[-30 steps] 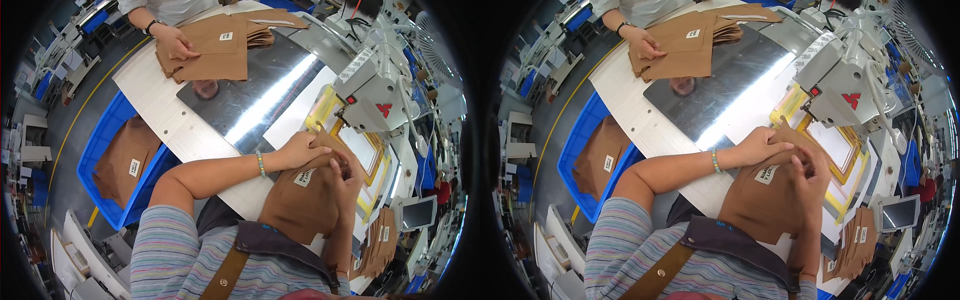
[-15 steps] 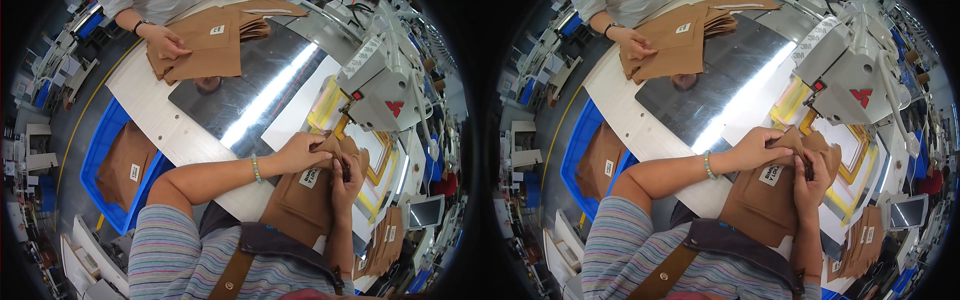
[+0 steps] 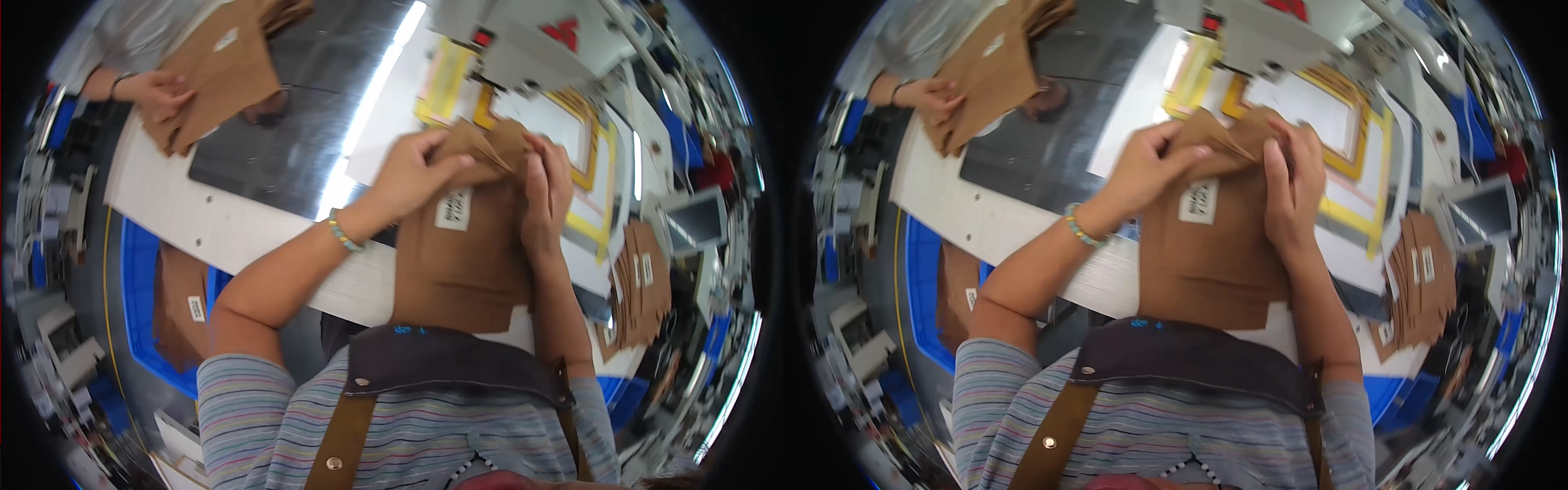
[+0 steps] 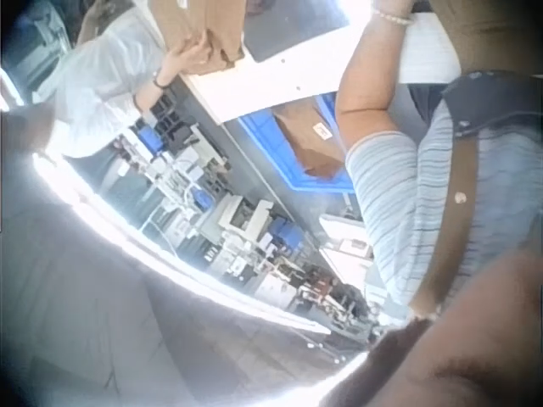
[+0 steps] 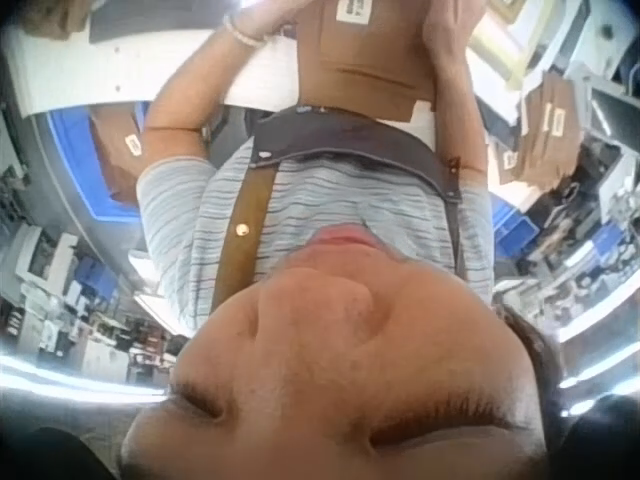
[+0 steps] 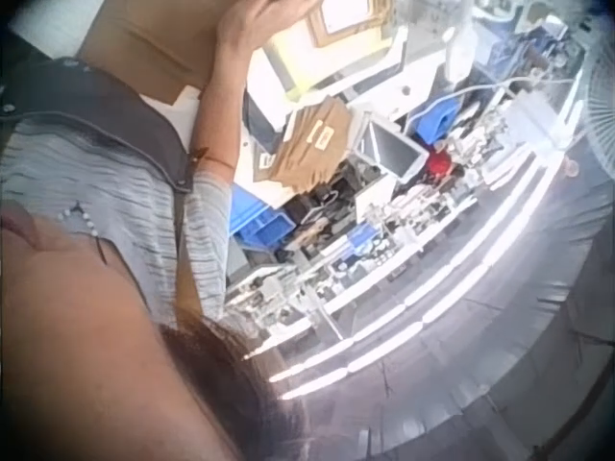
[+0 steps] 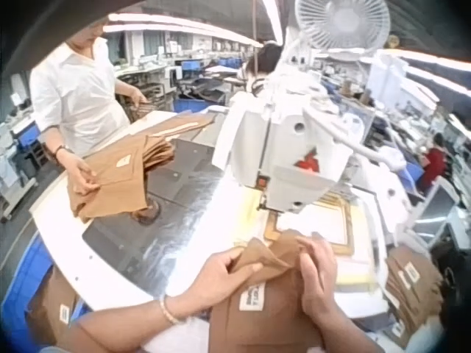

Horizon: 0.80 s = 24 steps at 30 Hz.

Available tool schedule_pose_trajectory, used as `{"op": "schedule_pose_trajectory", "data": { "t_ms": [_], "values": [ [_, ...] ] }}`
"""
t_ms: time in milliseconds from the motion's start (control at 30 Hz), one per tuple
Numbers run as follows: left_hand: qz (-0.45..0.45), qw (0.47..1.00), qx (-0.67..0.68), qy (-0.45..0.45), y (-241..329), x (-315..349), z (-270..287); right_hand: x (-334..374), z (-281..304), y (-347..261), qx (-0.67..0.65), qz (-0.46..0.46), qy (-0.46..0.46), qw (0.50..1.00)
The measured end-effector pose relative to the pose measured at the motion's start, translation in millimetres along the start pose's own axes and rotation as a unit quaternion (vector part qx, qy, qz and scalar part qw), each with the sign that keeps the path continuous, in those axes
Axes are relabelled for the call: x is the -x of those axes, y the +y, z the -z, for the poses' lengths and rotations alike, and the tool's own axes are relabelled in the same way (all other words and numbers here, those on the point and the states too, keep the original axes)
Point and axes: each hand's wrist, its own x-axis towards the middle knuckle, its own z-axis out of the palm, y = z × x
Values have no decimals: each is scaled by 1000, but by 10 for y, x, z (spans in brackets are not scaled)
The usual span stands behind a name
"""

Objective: Preparing leather bag components by trimming threads and positioning them into an industrial sewing machine frame.

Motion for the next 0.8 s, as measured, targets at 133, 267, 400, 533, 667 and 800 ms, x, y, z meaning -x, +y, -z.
{"op": "schedule_pose_trajectory", "data": {
  "t_ms": [133, 267, 400, 533, 667, 800],
  "values": [
    [57, 997, 46, 27, 97, 15, -8, 28, 56, -37, -81, -87, -12, 993],
    [65, 994, 81, 38, 128, 25, -102, 102, -12, -216, -8, 42, -13, 999],
    [68, 992, 100, 26, 125, 49, -161, 207, -25, -235, 0, 13, -51, 999],
    [71, 993, 79, 43, 110, 78, -166, 226, -84, -136, 6, 13, -62, 998],
    [61, 996, 54, 41, 85, 80, -124, 250, -168, -81, -10, 17, -43, 999],
    [54, 997, 36, 33, 88, 76, -163, 240, -144, -84, -11, 1, -54, 999]
  ]
}}
